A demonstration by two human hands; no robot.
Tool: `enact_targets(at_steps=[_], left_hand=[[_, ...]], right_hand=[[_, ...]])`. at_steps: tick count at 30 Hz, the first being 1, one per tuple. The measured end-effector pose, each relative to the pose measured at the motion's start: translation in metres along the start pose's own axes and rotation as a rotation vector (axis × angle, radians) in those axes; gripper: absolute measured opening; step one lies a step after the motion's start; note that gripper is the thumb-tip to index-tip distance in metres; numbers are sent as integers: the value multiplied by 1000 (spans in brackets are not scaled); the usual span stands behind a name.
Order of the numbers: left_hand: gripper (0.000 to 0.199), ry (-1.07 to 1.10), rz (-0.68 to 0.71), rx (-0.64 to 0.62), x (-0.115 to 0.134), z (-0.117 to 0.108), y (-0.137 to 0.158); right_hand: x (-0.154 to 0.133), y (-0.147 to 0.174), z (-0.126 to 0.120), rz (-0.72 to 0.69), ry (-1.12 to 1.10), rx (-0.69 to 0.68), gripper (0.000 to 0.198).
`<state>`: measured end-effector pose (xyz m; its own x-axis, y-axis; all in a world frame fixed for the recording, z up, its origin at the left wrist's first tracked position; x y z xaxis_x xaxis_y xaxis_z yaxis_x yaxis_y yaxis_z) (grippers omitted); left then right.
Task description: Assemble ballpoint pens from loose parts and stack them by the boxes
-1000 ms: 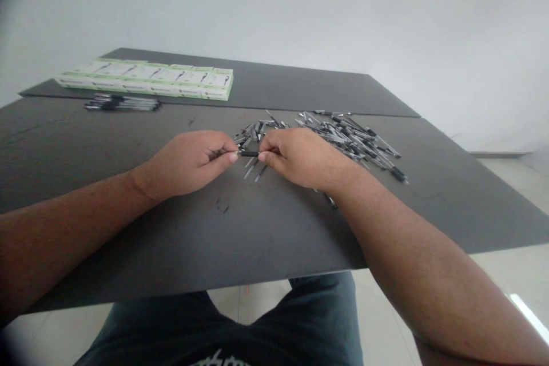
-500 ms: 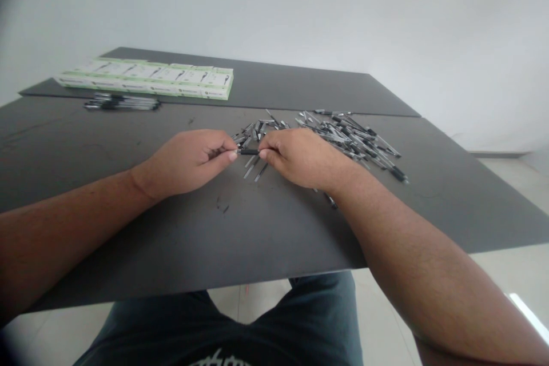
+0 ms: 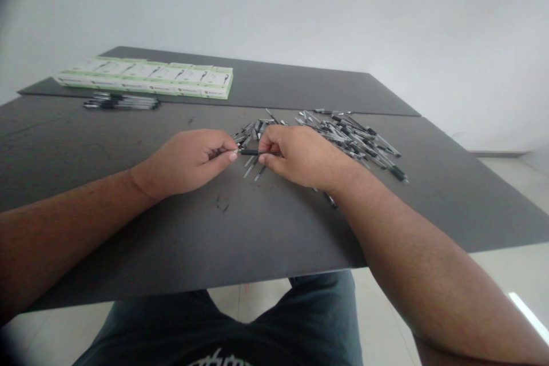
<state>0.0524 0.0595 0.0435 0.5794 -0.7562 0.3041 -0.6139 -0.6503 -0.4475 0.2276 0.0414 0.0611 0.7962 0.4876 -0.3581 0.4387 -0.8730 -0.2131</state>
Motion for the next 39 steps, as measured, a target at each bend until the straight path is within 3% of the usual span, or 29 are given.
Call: enact_targets(at_steps=[4, 11, 19, 29, 33, 39], left_hand=[[35, 7, 8, -3, 0, 1, 0], [35, 5, 12, 9, -2, 1, 0], [33, 47, 23, 5, 1, 2, 1], [33, 49, 27, 22, -1, 1, 1], [36, 30, 24, 4, 0, 3, 1], [34, 34, 26, 16, 0, 3, 1]], right_hand=[[-5, 0, 1, -49, 63, -16, 21], [-2, 0, 0, -6, 8, 1, 15], [-10, 0, 4, -98, 68, -62, 29], [-1, 0, 1, -10, -21, 13, 14], [-4, -1, 2, -56, 51, -8, 21], [2, 0, 3, -1, -51, 5, 18]])
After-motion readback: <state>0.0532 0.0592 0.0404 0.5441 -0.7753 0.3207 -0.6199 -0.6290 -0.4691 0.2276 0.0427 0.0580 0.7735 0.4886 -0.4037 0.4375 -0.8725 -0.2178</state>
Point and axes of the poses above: each hand's wrist, its own y-axis away from the middle knuckle, its own z-axis out of the palm, x = y × z, the point moved 9 cm from there along -y, towards the middle knuckle, and after that the axes turned 4 degrees about x, right-handed, at the moved point
